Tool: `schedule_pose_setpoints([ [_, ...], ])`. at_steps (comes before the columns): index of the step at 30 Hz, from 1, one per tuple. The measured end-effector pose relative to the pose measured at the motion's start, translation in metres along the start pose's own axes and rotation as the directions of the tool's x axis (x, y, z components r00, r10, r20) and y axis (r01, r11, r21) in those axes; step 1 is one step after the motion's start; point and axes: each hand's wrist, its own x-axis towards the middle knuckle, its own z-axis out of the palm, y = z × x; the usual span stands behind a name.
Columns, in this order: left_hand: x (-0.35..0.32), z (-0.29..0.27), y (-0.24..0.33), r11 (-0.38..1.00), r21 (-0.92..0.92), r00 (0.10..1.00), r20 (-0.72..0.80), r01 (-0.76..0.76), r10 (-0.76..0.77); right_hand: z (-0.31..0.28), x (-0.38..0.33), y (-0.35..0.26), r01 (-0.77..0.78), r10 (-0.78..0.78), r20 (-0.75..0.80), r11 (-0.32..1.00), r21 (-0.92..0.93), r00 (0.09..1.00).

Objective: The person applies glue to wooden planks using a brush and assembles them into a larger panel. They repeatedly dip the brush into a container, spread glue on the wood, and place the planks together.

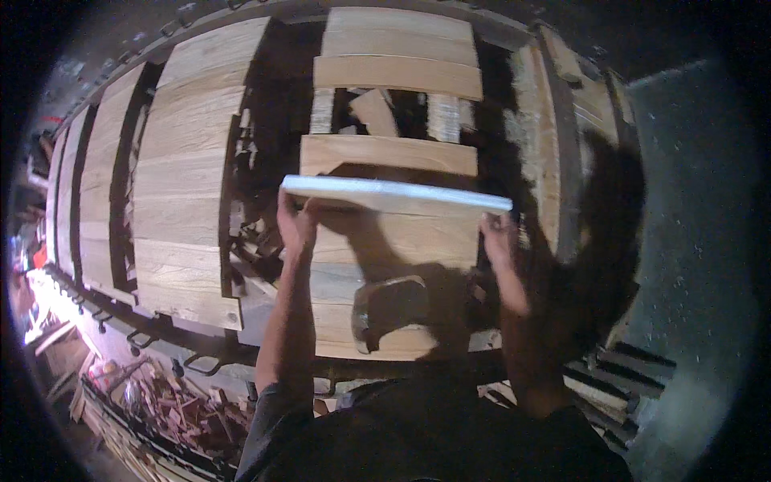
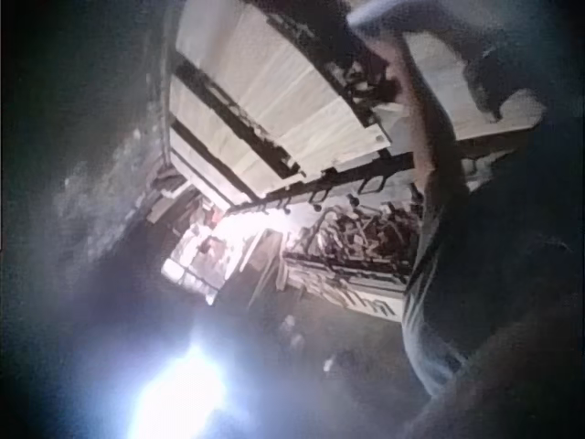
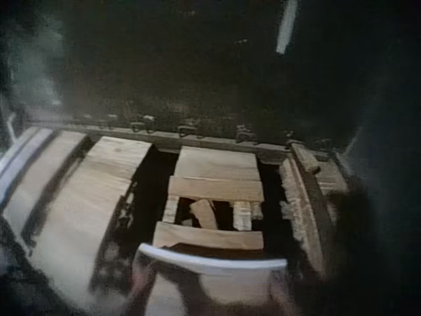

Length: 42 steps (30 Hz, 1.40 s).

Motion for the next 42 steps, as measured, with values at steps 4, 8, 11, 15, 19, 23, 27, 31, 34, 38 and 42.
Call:
schedule_pose_setpoints([
  [4,0.077,0.031,0.011,0.994,0.093,0.998,-0.010,0.058,-0.058,0.002,0.071,-0.075,0.019,-0.082,-0.137,0.912,-0.409,0.987],
  [8,0.160,0.051,-0.005,0.953,0.299,0.997,-0.074,0.039,-0.018,0.025,0.157,-0.088,0.087,-0.117,-0.068,0.936,-0.340,0.991],
  [11,0.197,0.060,-0.029,0.957,0.283,0.997,0.010,0.067,-0.073,0.044,0.209,-0.079,0.063,-0.087,-0.062,0.945,-0.320,0.994],
  [15,0.195,0.076,-0.037,0.817,0.575,0.999,-0.018,0.050,-0.049,0.067,0.229,-0.057,0.045,-0.041,0.019,0.883,-0.468,0.999],
  [19,0.179,0.071,-0.064,0.825,0.562,0.998,0.020,-0.060,0.059,0.091,0.223,-0.033,0.027,-0.082,-0.144,0.937,-0.348,0.986],
  [23,0.181,0.079,-0.062,0.836,0.507,0.970,0.004,-0.213,0.245,0.102,0.226,-0.008,0.023,-0.061,-0.230,0.986,-0.165,0.971],
  [27,0.188,0.077,-0.046,0.859,0.448,0.967,0.061,-0.247,0.247,0.108,0.235,0.008,0.190,-0.209,-0.256,0.977,-0.100,0.944],
  [31,0.185,0.076,-0.049,0.888,0.442,0.992,0.060,-0.128,0.113,0.108,0.233,0.010,0.210,-0.218,-0.284,0.976,-0.058,0.934],
  [34,0.186,0.074,-0.056,0.904,0.395,0.986,0.032,-0.161,0.161,0.107,0.227,0.000,0.226,-0.233,-0.266,0.972,-0.059,0.935],
  [38,0.184,0.075,-0.056,0.801,0.517,0.944,0.046,-0.302,0.326,0.104,0.224,-0.006,0.228,-0.216,-0.250,0.973,0.023,0.944],
  [42,0.185,0.074,-0.057,0.881,0.439,0.984,0.071,-0.178,0.163,0.100,0.221,-0.012,0.187,-0.188,-0.248,0.982,-0.028,0.950],
])
